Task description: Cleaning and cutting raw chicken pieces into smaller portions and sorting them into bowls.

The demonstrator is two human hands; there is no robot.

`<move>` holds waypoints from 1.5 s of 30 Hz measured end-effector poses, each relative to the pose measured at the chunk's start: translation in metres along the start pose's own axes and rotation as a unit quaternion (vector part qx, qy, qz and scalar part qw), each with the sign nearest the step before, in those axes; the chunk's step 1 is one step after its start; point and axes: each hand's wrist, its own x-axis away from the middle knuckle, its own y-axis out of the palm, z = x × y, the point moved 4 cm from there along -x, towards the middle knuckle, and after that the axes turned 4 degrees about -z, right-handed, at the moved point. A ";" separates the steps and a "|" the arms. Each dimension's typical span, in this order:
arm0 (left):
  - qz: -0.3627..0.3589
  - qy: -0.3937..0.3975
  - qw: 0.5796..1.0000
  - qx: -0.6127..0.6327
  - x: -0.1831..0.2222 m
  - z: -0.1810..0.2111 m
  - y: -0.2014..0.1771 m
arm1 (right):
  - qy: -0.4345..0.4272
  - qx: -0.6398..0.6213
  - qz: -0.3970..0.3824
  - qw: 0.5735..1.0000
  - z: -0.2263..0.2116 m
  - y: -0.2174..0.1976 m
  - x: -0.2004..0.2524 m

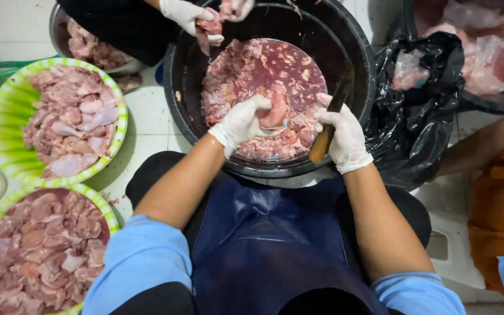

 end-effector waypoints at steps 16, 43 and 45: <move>-0.039 0.012 0.992 0.119 -0.013 -0.030 0.004 | -0.113 0.233 -0.173 0.950 0.036 0.016 -0.012; -0.086 0.162 0.973 -0.137 0.013 -0.010 0.022 | 0.088 -0.061 -0.280 0.954 0.058 0.017 -0.012; -0.099 0.156 0.974 -0.133 0.007 -0.014 0.020 | 0.073 -0.107 -0.265 0.955 0.052 0.020 -0.007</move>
